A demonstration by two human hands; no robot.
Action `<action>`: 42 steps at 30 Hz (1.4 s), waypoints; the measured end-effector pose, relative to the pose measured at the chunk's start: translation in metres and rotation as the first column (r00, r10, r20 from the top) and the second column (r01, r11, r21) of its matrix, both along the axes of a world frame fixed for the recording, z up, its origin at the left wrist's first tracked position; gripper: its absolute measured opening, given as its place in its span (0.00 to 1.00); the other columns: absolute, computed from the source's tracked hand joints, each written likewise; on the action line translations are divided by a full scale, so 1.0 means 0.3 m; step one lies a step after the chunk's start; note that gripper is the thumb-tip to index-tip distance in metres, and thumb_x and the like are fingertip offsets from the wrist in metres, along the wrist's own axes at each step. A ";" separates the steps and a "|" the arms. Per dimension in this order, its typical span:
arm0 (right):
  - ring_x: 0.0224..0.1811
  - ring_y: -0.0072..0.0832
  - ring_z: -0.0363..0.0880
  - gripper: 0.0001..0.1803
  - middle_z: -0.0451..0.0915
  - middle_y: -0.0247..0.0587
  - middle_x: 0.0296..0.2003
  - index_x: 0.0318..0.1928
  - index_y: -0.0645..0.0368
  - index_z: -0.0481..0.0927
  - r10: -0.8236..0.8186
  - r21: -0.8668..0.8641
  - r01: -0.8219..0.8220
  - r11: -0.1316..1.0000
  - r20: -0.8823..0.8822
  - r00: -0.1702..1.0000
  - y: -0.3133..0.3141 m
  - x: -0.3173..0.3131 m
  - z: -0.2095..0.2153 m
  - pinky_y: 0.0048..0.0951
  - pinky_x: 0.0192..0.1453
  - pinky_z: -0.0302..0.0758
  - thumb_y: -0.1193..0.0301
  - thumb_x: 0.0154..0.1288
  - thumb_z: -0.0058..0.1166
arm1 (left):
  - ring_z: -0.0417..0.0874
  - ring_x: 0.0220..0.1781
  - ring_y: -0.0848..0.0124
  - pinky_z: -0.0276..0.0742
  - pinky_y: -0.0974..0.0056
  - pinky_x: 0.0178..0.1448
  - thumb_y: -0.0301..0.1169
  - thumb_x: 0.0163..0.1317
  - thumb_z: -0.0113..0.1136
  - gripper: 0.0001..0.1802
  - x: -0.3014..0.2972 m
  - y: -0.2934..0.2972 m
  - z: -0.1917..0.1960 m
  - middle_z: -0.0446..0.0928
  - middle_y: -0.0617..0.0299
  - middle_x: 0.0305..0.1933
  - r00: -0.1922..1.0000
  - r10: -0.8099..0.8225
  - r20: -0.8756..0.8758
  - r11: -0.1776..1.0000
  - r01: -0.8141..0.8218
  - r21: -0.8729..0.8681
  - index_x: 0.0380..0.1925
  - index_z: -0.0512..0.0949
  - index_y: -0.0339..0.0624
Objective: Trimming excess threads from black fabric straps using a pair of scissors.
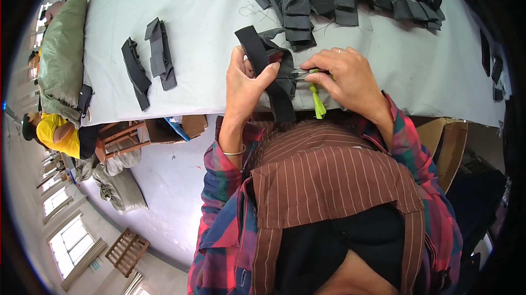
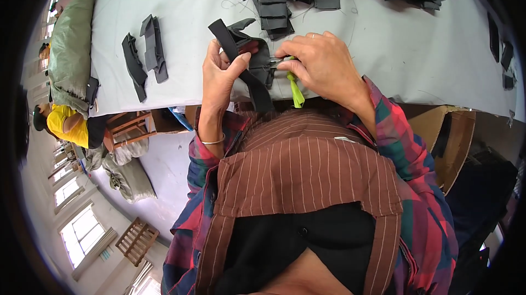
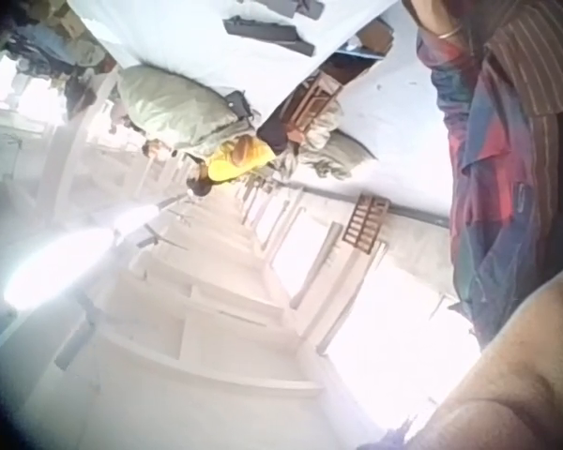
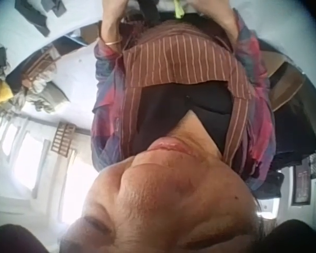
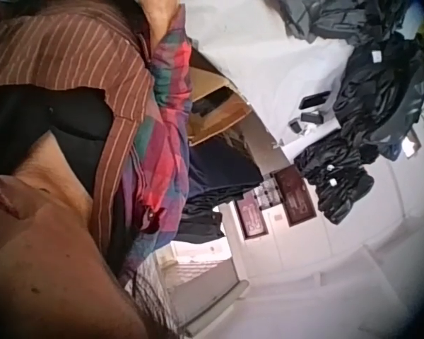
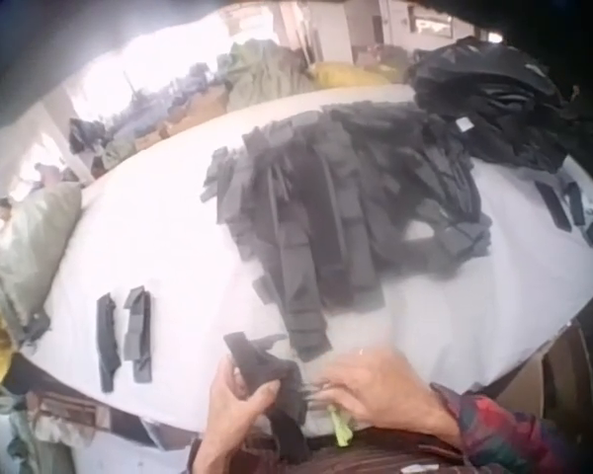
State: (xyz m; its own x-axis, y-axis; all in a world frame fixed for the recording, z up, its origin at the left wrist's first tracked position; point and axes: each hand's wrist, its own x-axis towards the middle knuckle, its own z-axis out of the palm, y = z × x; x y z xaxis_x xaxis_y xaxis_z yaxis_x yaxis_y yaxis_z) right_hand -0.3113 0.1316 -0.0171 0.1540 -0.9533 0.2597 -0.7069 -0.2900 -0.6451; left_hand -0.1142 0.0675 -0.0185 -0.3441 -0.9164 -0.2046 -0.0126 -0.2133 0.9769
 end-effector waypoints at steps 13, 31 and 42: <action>0.30 0.29 0.77 0.08 0.78 0.29 0.25 0.31 0.51 0.80 -0.034 -0.078 0.021 0.997 -0.171 0.985 0.007 0.044 -0.013 0.32 0.34 0.65 0.63 0.53 0.61 | 0.77 0.34 0.79 0.75 0.75 0.36 0.23 0.55 0.63 0.20 -0.001 0.008 -0.012 0.78 0.59 0.36 1.000 0.014 -0.003 1.000 -0.014 -0.004 0.44 0.65 0.33; 0.27 0.28 0.74 0.06 0.74 0.28 0.20 0.26 0.51 0.78 -0.097 -0.144 0.068 0.987 -0.207 0.974 0.012 0.059 -0.028 0.32 0.32 0.62 0.65 0.53 0.61 | 0.75 0.30 0.82 0.72 0.76 0.31 0.24 0.54 0.64 0.19 -0.003 0.010 -0.025 0.76 0.62 0.31 0.998 0.018 0.061 0.998 -0.015 -0.058 0.41 0.65 0.34; 0.30 0.36 0.75 0.06 0.78 0.36 0.27 0.34 0.54 0.80 -0.071 -0.104 0.078 0.992 0.070 0.995 0.005 0.059 -0.019 0.36 0.36 0.65 0.70 0.54 0.60 | 0.79 0.45 0.72 0.75 0.70 0.49 0.21 0.55 0.59 0.22 0.032 0.015 0.011 0.77 0.53 0.44 0.997 -0.003 -0.073 0.999 0.005 0.032 0.49 0.65 0.31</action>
State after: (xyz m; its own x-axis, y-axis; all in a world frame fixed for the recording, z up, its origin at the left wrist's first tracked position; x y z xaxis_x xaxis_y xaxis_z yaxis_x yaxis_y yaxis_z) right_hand -0.2934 0.1330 -0.0229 0.0627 -0.9281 0.3671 -0.6863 -0.3071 -0.6592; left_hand -0.1045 0.0721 -0.0151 -0.3628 -0.9083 -0.2084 0.0575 -0.2451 0.9678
